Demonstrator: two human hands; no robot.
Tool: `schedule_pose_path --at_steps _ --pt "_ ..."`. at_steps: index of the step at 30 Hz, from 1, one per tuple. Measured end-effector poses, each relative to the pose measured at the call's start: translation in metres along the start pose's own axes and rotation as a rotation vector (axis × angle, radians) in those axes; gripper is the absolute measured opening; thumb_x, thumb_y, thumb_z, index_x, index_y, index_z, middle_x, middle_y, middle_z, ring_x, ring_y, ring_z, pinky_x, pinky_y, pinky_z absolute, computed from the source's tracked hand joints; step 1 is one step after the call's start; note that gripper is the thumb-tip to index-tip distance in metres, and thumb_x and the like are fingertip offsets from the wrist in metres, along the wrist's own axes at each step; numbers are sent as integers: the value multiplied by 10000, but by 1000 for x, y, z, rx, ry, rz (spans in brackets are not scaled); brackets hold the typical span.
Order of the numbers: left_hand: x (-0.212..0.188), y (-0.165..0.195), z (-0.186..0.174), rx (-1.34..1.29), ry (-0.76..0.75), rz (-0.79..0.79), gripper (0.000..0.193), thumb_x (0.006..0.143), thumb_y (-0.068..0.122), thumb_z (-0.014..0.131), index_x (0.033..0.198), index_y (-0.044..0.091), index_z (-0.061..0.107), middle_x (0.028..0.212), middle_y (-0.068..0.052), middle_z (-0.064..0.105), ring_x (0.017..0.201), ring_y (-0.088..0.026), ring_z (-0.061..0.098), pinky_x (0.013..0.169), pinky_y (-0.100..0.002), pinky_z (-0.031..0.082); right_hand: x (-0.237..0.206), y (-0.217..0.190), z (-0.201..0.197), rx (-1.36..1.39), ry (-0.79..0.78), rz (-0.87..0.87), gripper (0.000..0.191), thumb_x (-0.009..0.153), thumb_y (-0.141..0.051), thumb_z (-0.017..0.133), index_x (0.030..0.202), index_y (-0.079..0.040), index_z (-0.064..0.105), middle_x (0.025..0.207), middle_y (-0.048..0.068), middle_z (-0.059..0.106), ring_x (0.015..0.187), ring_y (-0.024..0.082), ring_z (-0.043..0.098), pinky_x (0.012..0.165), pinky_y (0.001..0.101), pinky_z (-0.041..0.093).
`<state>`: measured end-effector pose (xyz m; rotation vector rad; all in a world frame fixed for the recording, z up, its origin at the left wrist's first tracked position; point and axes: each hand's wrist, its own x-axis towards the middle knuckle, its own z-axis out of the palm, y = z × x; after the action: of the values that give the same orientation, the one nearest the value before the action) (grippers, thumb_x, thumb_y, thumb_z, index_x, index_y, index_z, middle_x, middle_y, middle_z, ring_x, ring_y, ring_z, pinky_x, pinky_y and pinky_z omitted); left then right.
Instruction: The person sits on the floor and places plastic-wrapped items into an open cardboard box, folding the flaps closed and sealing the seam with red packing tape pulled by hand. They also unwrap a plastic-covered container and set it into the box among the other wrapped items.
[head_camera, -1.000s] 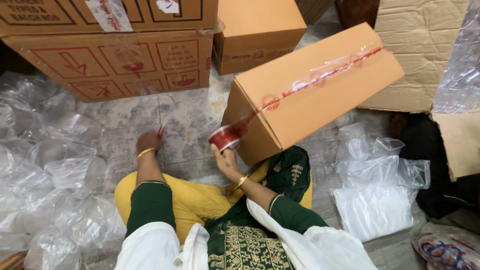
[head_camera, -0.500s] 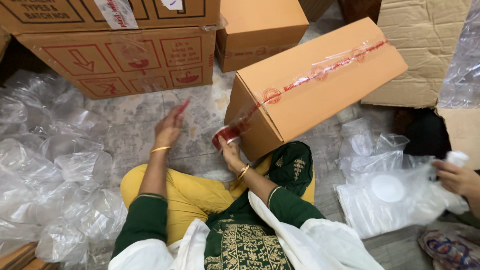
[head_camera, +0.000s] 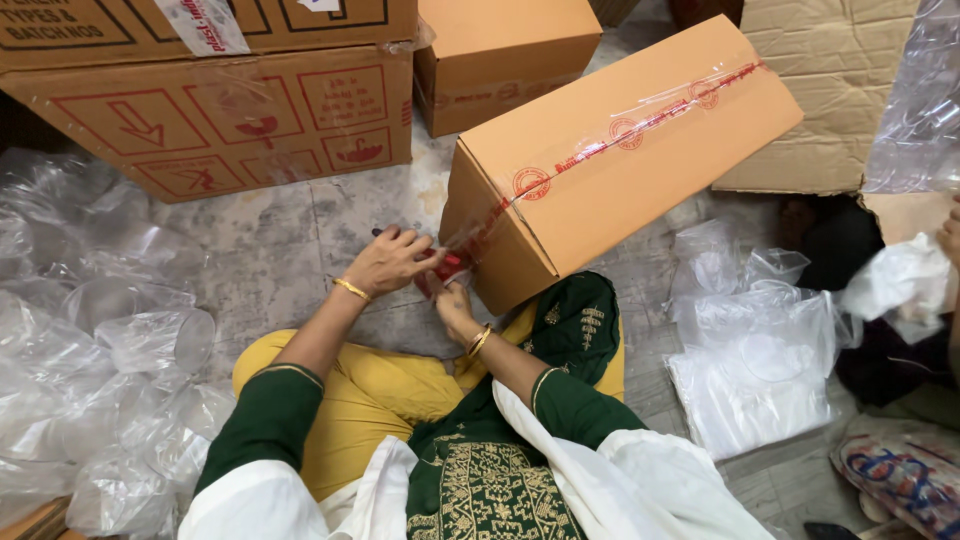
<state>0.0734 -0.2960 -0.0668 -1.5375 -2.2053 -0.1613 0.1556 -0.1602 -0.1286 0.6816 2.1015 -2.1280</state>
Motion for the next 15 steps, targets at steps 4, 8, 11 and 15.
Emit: schedule_pose_path --at_steps 4,8,11,15 --pt "7 -2 -1 54 16 49 334 874 271 584 1192 199 655 1067 -8 571 943 -188 559 785 -359 470 1 1 0 -73 20 52 532 964 -552 612 917 -37 742 755 -28 623 691 91 495 618 306 405" --pt "16 -5 -5 94 -13 78 302 872 268 584 1158 202 656 1086 4 568 953 -172 556 808 -357 472 0 1 -1 -76 31 52 580 966 -568 632 883 -2 729 737 -6 593 680 108 485 611 315 389" --pt "22 -6 -5 83 -11 110 297 858 274 588 1137 206 661 1092 6 569 952 -168 558 812 -365 476 -1 0 -1 -80 31 39 590 976 -551 647 834 19 709 705 13 561 653 130 460 592 335 366" --pt "27 -8 -4 36 -65 101 246 881 286 598 1103 210 672 1105 -4 577 978 -171 570 824 -382 473 -2 -2 -3 -40 38 -44 465 935 -513 643 884 -58 724 745 -36 635 683 93 525 636 318 426"
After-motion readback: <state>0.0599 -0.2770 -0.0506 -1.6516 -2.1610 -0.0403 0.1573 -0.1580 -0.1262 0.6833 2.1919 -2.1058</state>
